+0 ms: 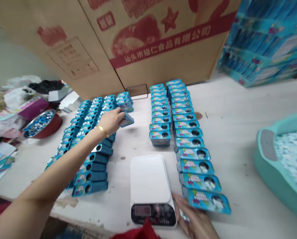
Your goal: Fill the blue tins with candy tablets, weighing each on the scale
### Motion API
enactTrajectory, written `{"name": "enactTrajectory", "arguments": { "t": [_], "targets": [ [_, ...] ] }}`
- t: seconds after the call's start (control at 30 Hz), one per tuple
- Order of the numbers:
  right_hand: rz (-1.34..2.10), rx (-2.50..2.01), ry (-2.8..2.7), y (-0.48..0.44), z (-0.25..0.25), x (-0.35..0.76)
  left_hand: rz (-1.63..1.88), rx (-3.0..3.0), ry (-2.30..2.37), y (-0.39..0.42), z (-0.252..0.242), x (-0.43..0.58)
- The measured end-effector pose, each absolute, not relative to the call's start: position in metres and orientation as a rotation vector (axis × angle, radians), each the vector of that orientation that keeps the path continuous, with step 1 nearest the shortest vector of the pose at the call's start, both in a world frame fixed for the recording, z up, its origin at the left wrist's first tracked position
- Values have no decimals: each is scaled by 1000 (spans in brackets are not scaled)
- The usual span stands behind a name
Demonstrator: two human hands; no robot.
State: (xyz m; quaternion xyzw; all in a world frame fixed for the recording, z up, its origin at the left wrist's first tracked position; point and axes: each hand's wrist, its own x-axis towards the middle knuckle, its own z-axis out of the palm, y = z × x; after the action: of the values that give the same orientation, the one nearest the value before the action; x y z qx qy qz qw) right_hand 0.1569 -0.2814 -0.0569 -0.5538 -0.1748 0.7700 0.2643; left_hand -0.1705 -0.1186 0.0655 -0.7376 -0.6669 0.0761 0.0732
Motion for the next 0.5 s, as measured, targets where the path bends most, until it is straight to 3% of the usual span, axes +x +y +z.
{"name": "enactTrajectory", "arguments": {
  "t": [0.23,0.5],
  "targets": [
    [2131,-1416,-668,-279,-41,143,276,-2646,-1644,-238,95,-87],
    [2249,-1266,-690,-276,-42,117,352,-2666,-1759,-249,71,-71]
  ]
}}
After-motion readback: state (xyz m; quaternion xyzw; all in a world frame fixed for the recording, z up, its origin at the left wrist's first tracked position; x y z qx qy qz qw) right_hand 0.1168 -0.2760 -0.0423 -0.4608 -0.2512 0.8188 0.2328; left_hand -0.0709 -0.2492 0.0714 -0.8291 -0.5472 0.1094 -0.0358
